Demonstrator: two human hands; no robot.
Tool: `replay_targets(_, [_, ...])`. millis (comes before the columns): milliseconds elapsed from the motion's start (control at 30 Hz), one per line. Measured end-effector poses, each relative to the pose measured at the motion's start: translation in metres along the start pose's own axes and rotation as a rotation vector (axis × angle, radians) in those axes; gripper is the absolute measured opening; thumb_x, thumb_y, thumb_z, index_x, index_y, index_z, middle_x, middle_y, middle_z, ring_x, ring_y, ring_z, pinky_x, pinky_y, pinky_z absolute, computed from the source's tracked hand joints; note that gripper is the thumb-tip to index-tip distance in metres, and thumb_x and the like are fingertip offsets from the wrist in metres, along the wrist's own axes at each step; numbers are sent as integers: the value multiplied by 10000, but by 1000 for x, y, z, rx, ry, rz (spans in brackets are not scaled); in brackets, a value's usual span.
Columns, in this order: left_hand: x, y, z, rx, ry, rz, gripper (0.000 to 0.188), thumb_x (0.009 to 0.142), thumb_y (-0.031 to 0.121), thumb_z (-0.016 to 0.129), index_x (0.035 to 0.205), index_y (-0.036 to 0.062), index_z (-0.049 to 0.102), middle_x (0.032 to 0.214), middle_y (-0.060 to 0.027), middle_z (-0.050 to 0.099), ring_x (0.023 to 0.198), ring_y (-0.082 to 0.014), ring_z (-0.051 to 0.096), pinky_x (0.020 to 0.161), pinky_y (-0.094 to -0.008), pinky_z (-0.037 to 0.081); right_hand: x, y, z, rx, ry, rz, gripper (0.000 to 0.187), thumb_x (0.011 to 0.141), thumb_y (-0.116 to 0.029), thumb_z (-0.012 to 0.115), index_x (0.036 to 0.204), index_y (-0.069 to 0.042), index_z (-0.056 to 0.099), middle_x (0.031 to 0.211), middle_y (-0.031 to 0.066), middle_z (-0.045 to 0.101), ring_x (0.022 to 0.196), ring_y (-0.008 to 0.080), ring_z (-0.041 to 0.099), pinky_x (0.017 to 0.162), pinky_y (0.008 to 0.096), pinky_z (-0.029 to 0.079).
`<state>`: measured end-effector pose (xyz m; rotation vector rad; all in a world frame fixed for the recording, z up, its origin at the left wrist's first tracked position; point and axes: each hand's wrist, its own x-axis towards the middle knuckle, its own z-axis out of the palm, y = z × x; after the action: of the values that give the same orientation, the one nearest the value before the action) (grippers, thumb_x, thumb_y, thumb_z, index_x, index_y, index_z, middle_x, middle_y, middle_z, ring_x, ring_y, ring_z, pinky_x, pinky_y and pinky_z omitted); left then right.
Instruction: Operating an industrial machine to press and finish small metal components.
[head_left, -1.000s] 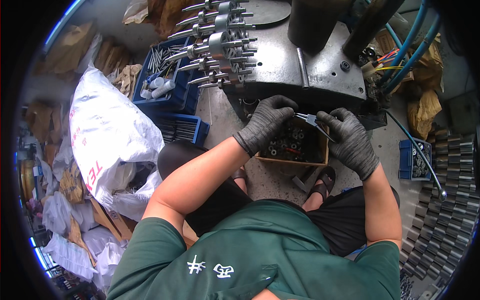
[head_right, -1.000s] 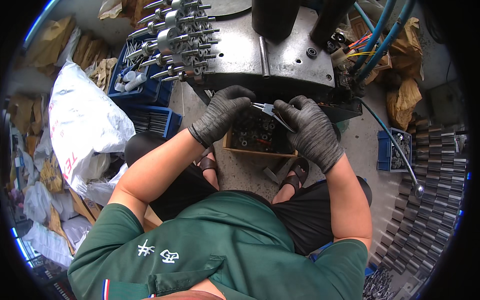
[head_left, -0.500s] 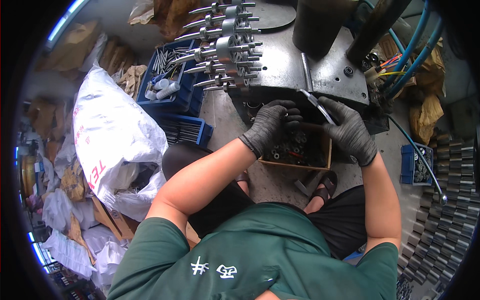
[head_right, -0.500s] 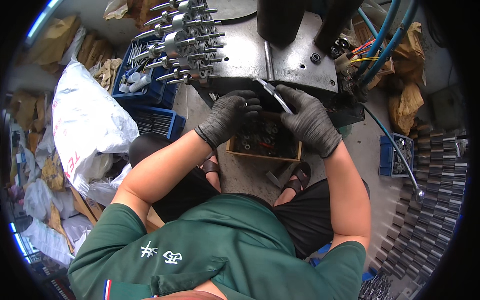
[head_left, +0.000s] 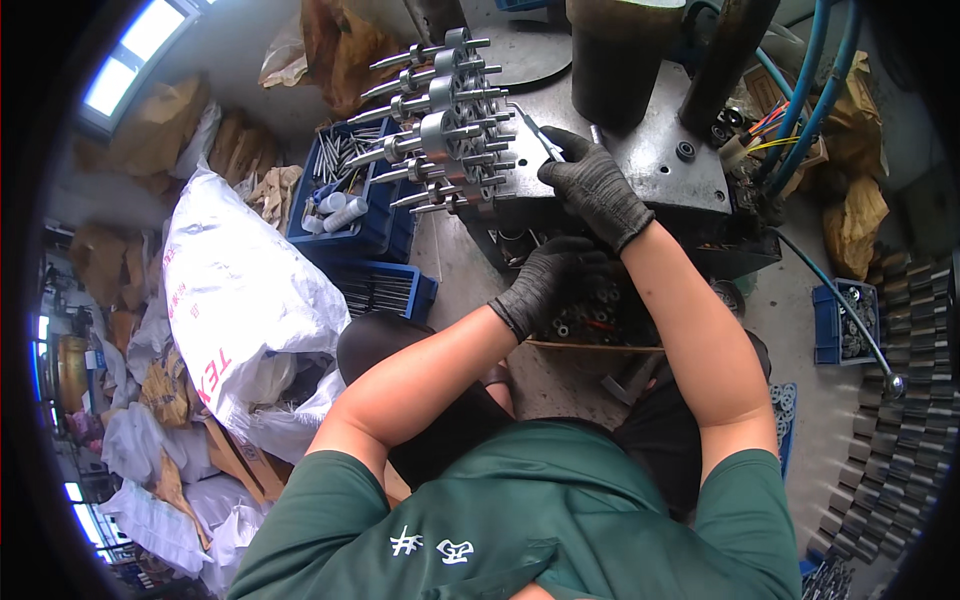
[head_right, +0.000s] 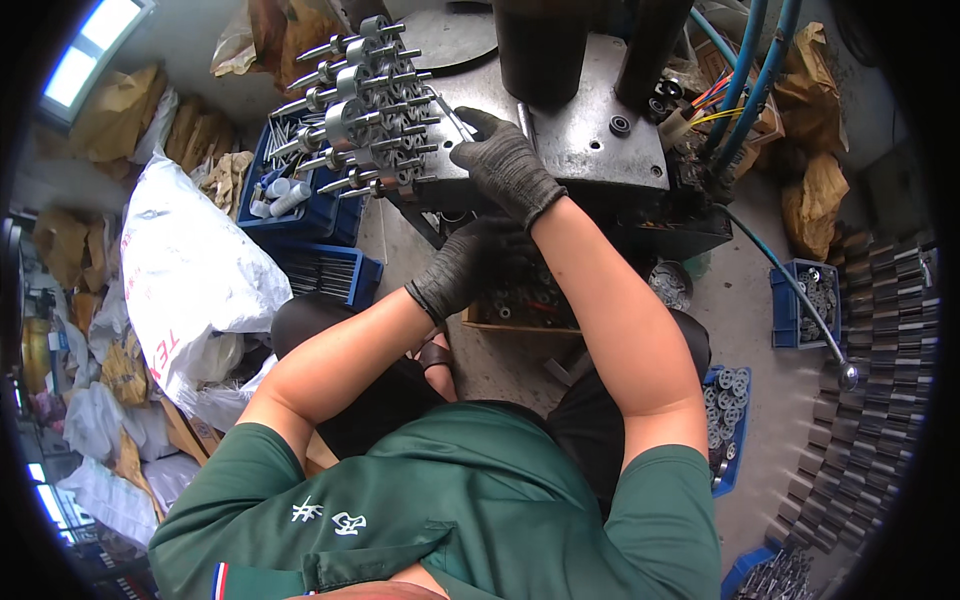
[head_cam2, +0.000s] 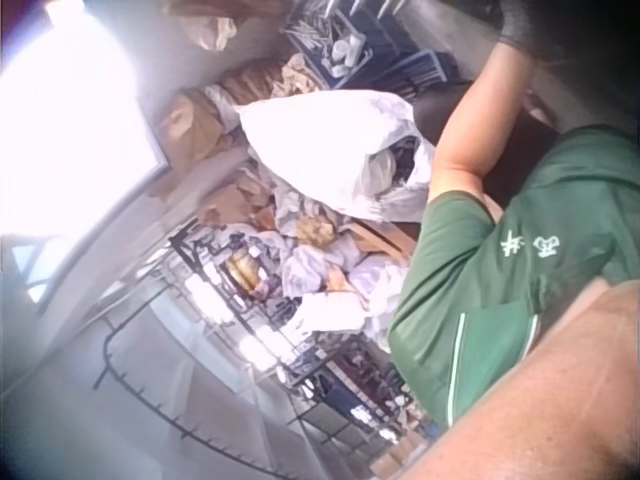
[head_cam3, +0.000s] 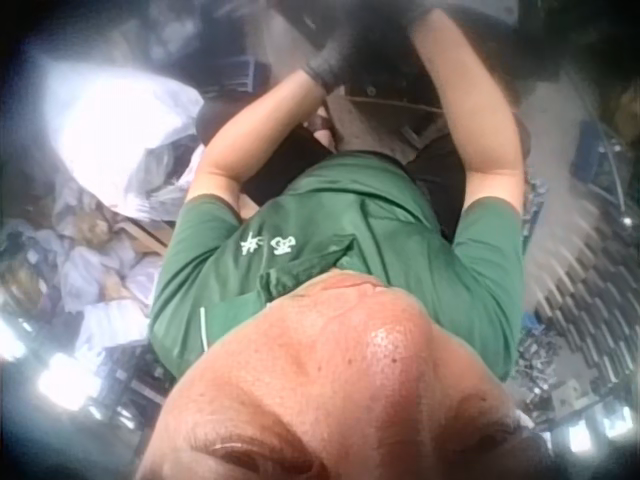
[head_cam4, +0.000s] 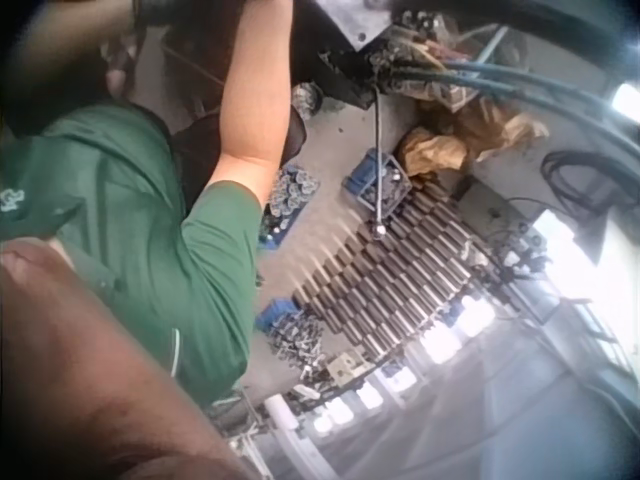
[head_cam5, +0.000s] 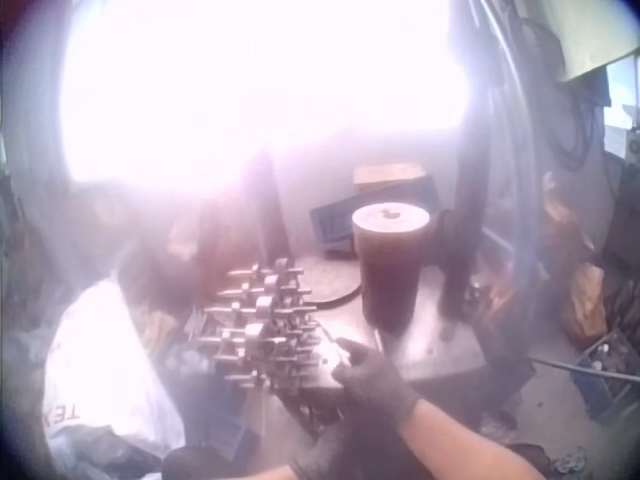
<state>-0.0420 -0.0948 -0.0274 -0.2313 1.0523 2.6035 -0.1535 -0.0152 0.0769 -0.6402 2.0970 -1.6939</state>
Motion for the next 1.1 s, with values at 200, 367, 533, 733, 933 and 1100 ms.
replay_targets(200, [-12,7,12,80,113,-60,369,917,23,543,1283,-11,511,1159,-197,626,1070,-298,647,883,-388,562,8,-7,5,245,-34,35,586,812,-65,665,1385,-47,545,796,-22,571,637,54,493,544,225,416])
replay_targets(367, [-15,8,0,595,53,128,387,924,26,537,1306,-5,490,1185,-223,623,1097,-315,641,892,-400,557,15,-7,-7,209,-71,-9,596,768,-59,665,1357,-39,581,887,25,629,688,67,530,599,236,461])
replay_targets(533, [-8,0,-6,850,-44,325,313,949,66,524,1243,-41,533,1124,-207,625,1042,-348,669,834,-413,610,19,-11,-9,184,-95,83,626,737,-51,665,1359,-57,592,892,35,672,649,74,543,573,243,483])
replay_targets(733, [-10,6,7,-26,184,-50,296,978,89,503,1252,-21,527,1128,-211,629,1028,-348,675,824,-421,612,17,-12,-8,207,-139,72,639,750,-63,671,1382,-70,573,916,34,668,674,77,550,598,249,494])
replay_targets(933, [-14,10,22,69,164,-8,330,958,132,547,1268,25,510,1068,-149,633,1003,-296,654,830,-390,554,33,20,2,186,-95,-98,636,767,-72,667,1392,-53,552,952,41,681,750,90,586,697,263,523])
replay_targets(1100, [-19,20,31,187,304,41,268,940,138,588,1192,47,584,1034,-83,646,914,-202,648,791,-331,538,18,6,21,221,-100,-62,627,808,-101,671,1402,-9,493,1034,130,675,842,185,664,728,296,568])
